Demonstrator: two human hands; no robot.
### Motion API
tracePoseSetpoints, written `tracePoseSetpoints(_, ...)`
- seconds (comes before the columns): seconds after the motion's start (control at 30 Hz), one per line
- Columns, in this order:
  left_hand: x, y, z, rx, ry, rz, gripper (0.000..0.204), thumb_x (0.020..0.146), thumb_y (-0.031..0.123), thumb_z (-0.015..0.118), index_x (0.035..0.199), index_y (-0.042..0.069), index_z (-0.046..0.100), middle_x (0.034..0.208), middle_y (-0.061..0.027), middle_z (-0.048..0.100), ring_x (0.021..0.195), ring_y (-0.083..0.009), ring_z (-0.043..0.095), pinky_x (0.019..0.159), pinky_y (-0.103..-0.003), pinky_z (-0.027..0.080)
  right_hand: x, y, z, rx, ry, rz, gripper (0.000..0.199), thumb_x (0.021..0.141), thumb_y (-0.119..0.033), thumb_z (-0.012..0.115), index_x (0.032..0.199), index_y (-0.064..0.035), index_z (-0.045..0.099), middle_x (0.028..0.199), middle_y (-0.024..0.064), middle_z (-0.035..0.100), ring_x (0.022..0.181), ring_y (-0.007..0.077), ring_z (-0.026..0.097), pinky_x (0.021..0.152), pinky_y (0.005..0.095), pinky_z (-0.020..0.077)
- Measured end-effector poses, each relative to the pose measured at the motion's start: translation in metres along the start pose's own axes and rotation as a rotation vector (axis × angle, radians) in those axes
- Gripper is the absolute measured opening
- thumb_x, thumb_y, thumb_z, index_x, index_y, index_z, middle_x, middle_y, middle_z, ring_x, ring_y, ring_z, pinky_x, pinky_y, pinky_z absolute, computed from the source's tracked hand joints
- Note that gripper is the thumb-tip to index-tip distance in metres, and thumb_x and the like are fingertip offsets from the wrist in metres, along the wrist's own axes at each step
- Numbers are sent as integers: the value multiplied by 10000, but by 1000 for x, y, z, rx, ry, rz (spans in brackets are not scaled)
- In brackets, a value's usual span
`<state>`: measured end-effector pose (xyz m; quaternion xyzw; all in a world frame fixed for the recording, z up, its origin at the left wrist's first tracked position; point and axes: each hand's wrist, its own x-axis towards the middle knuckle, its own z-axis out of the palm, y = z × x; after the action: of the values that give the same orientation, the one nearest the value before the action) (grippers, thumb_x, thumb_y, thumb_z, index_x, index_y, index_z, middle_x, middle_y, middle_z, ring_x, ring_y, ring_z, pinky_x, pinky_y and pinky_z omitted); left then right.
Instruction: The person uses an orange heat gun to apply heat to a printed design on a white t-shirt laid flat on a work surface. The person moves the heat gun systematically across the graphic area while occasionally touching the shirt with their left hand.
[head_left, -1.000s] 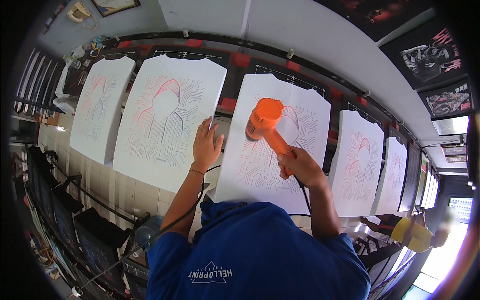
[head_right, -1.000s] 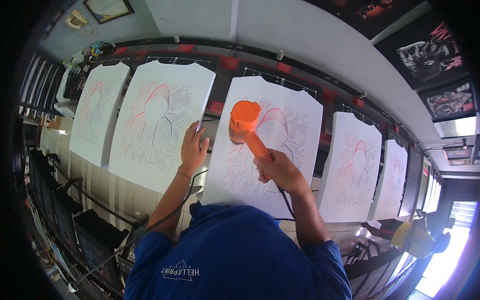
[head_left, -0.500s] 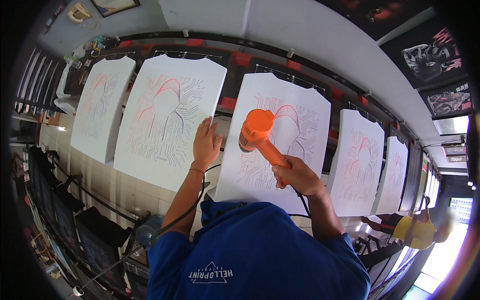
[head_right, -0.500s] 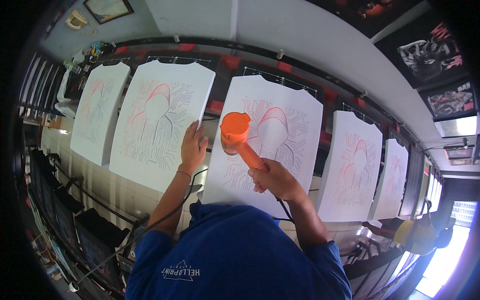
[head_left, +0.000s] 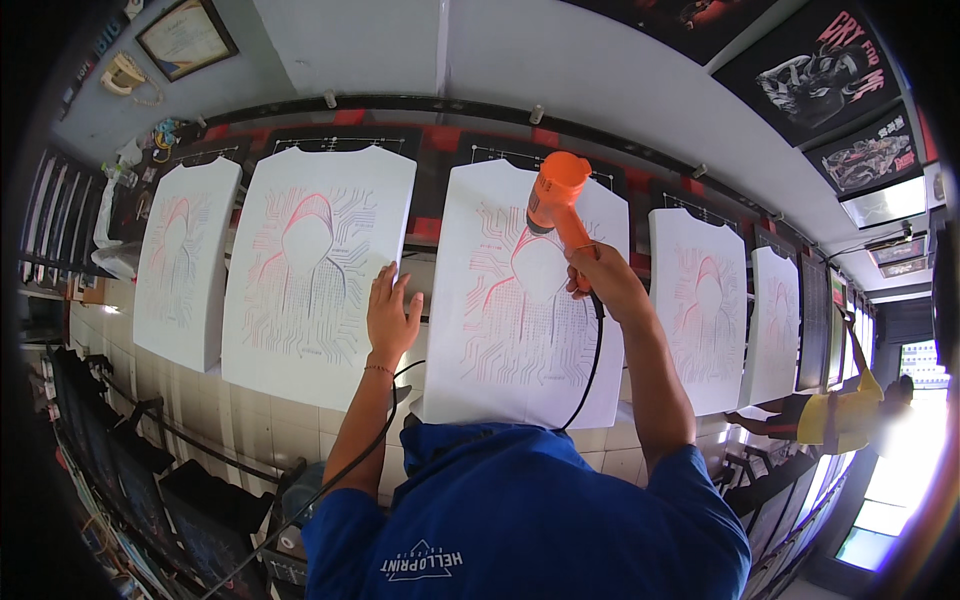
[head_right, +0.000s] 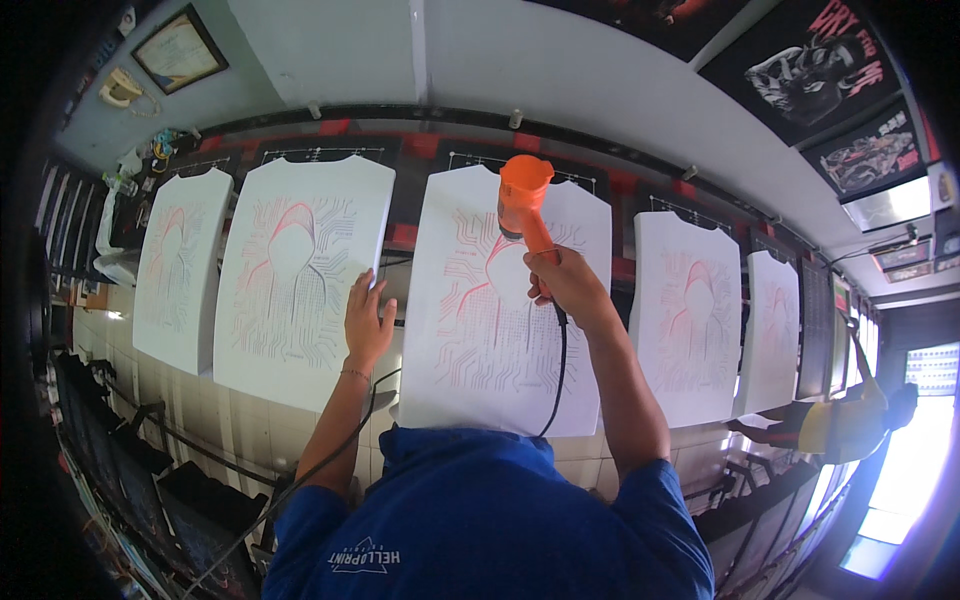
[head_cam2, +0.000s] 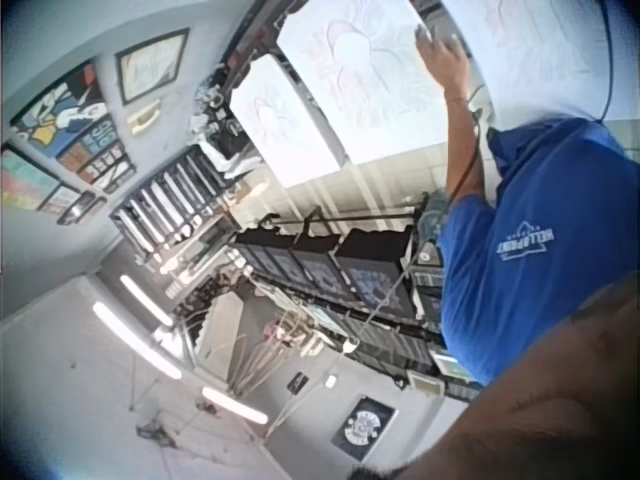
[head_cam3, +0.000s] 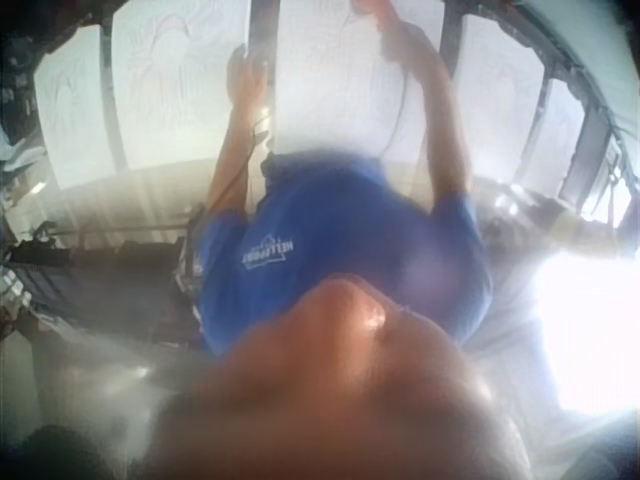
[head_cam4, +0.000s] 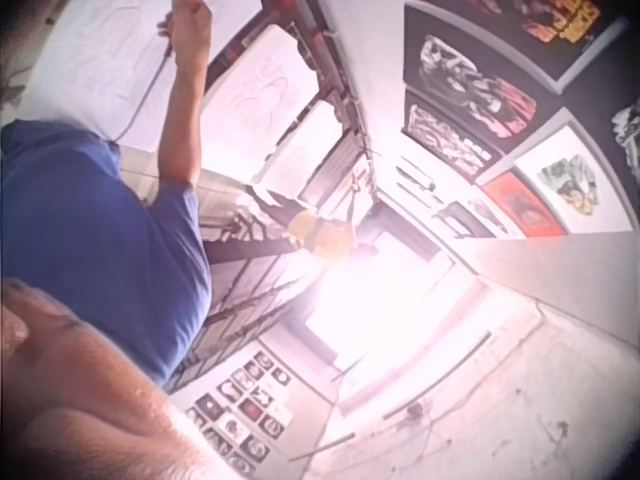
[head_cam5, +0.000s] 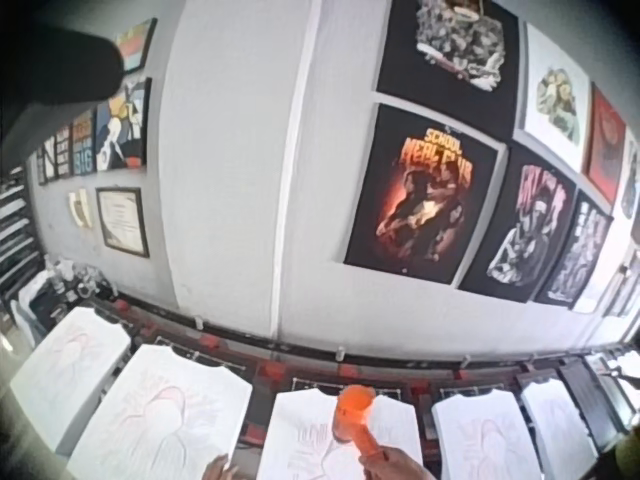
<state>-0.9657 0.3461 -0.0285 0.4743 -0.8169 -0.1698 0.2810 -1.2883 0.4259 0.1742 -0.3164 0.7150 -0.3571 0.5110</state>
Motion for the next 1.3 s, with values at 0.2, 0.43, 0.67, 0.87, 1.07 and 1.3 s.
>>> tracePoseSetpoints(0.2, 2, 4, -2, 0, 1, -20, 418, 929, 291, 596, 1231, 1, 598, 1447, -169, 477, 1348, -373, 424, 1133, -487, 333, -4, -14, -18, -87, -110, 88, 328, 936, -311, 605, 945, 17, 582, 764, 49, 590, 667, 135, 618, 587, 282, 509)
tracePoseSetpoints(0.43, 3, 6, -2, 11, 16, -20, 421, 916, 292, 615, 1221, 2, 607, 1453, -173, 473, 1347, -374, 429, 1132, -488, 336, 0, -3, -25, -68, -155, 37, 308, 934, -303, 608, 911, 3, 584, 731, 39, 577, 637, 128, 601, 587, 277, 501)
tracePoseSetpoints(0.67, 2, 6, 0, 58, 10, -11, 416, 908, 288, 624, 1207, -2, 616, 1454, -179, 470, 1349, -381, 426, 1133, -485, 336, 15, 5, -23, 20, -16, -2, 248, 946, -239, 592, 916, 6, 564, 730, 46, 572, 591, 125, 555, 557, 278, 467)
tracePoseSetpoints(0.87, 3, 7, 0, 51, 1, -16, 418, 912, 294, 621, 1213, 5, 615, 1452, -180, 470, 1352, -383, 421, 1133, -487, 332, 24, 13, -25, 66, 20, -19, 282, 939, -265, 598, 961, 16, 582, 752, 40, 559, 624, 118, 571, 592, 269, 494)
tracePoseSetpoints(1.07, 3, 6, 1, 58, -11, -16, 407, 912, 293, 618, 1205, 11, 621, 1460, -178, 463, 1356, -381, 416, 1132, -487, 333, 23, 11, -26, 73, 59, -37, 231, 948, -215, 579, 919, 13, 562, 738, 48, 564, 591, 125, 552, 554, 277, 472)
tracePoseSetpoints(1.3, 3, 6, 1, 66, -13, -17, 394, 912, 298, 618, 1184, 13, 631, 1462, -164, 466, 1353, -385, 419, 1124, -488, 341, 17, 6, -30, 59, 28, 20, 238, 933, -228, 593, 924, 10, 585, 732, 41, 558, 614, 119, 561, 590, 275, 485)
